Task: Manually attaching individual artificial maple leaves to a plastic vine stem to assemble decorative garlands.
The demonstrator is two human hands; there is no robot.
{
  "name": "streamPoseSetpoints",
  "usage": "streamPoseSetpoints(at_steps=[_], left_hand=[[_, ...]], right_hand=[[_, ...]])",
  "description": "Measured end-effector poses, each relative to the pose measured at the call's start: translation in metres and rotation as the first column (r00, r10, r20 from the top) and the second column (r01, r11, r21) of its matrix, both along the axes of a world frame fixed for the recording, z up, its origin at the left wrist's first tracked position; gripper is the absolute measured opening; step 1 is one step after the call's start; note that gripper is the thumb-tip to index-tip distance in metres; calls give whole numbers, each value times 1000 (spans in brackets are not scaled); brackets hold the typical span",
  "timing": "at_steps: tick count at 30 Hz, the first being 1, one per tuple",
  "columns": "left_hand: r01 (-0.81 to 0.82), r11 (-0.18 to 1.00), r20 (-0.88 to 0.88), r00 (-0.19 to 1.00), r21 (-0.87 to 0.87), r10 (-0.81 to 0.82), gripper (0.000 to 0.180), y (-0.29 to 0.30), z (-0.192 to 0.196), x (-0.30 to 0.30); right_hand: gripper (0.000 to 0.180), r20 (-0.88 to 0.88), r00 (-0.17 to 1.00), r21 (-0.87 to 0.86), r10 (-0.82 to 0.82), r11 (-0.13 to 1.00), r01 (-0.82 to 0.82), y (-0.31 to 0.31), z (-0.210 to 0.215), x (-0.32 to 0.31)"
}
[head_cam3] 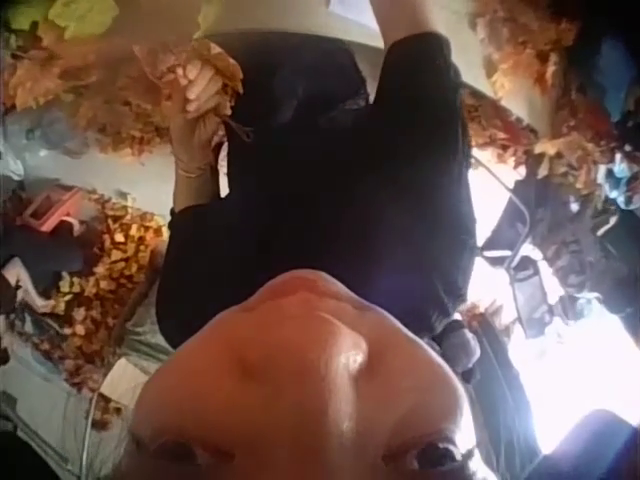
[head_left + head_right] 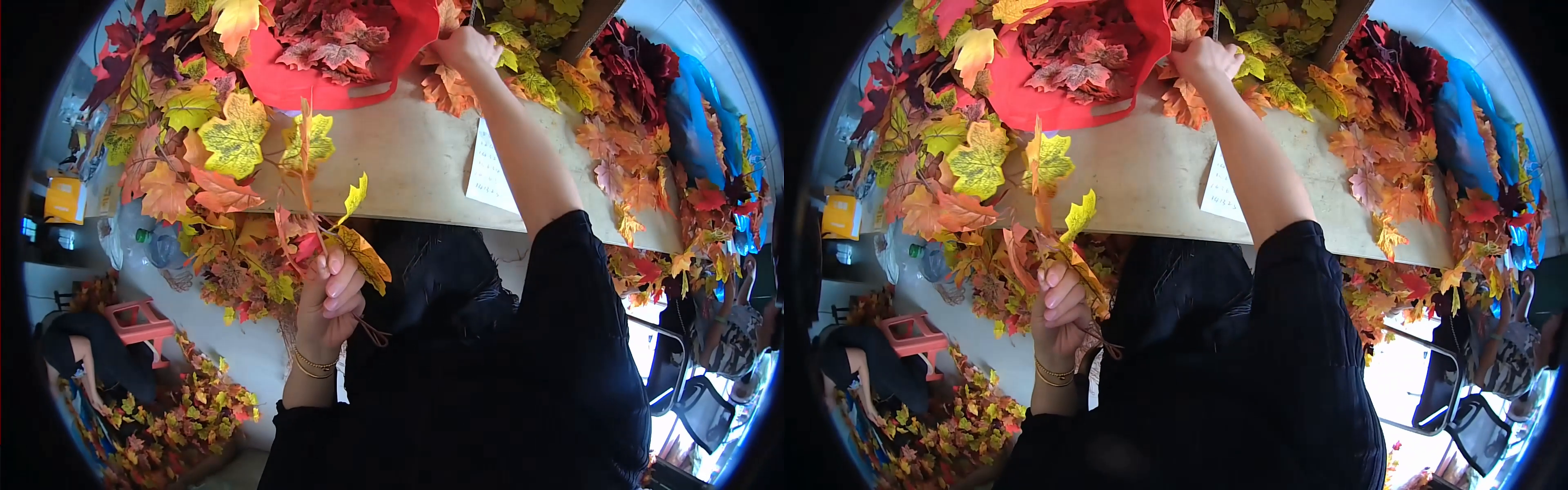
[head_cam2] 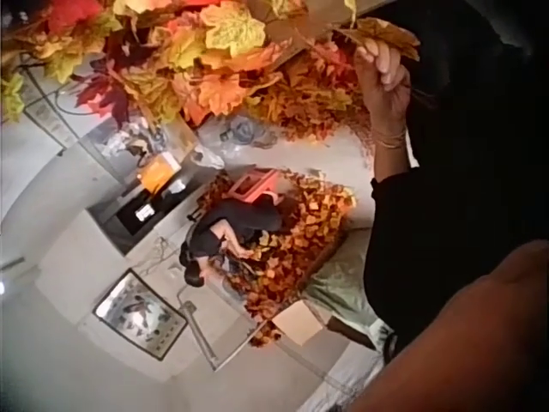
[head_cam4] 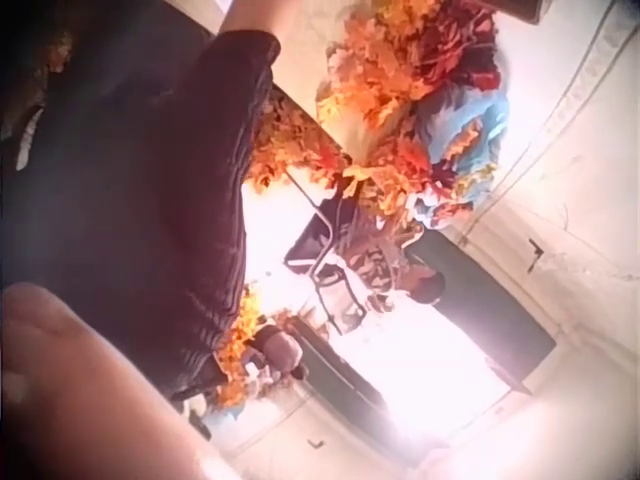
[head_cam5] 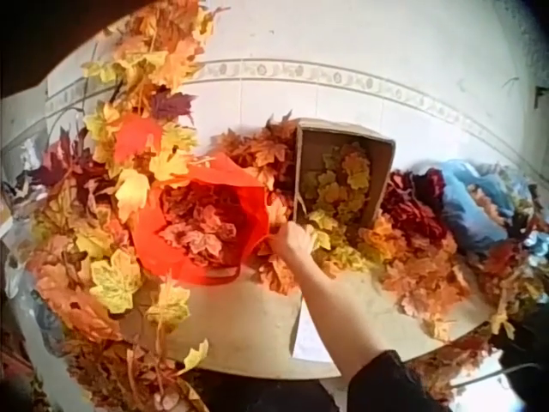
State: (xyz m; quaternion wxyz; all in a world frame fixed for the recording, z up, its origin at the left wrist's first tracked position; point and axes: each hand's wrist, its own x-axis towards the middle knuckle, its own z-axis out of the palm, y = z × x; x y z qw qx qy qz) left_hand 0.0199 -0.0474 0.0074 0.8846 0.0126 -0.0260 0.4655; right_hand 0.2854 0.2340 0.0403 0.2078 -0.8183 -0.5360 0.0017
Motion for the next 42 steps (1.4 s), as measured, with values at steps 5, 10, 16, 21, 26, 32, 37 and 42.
streamPoseSetpoints(at_steps=[5,10,16,21,26,32,37,42], left_hand=[[-32,999,-19,999,19,32,18,3,-1,-4],[-59,998,4,998,-10,59,20,8,-4,-4],[-290,945,-235,918,155,320,17,14,3,0],[-219,889,-485,773,402,410,16,23,10,7],[-169,900,-743,515,402,428,16,10,15,17],[-208,917,-758,517,339,398,15,5,10,21],[-351,878,-740,483,327,469,22,6,8,19],[-277,921,-757,528,275,385,19,4,1,23]], right_hand=[[39,-111,993,-23,45,999,-48,0,-8,0],[30,-565,697,226,442,895,-384,-49,-3,19],[22,-870,-288,487,401,791,-370,-167,3,-11],[31,-843,-512,471,161,679,-562,-228,-9,-57],[31,-955,-237,291,181,733,-614,-239,-15,-73],[29,-933,-179,357,313,725,-589,-249,-17,-84],[25,-946,-175,323,272,774,-545,-257,-17,-83],[23,-937,-228,347,265,776,-527,-260,-21,-93]])
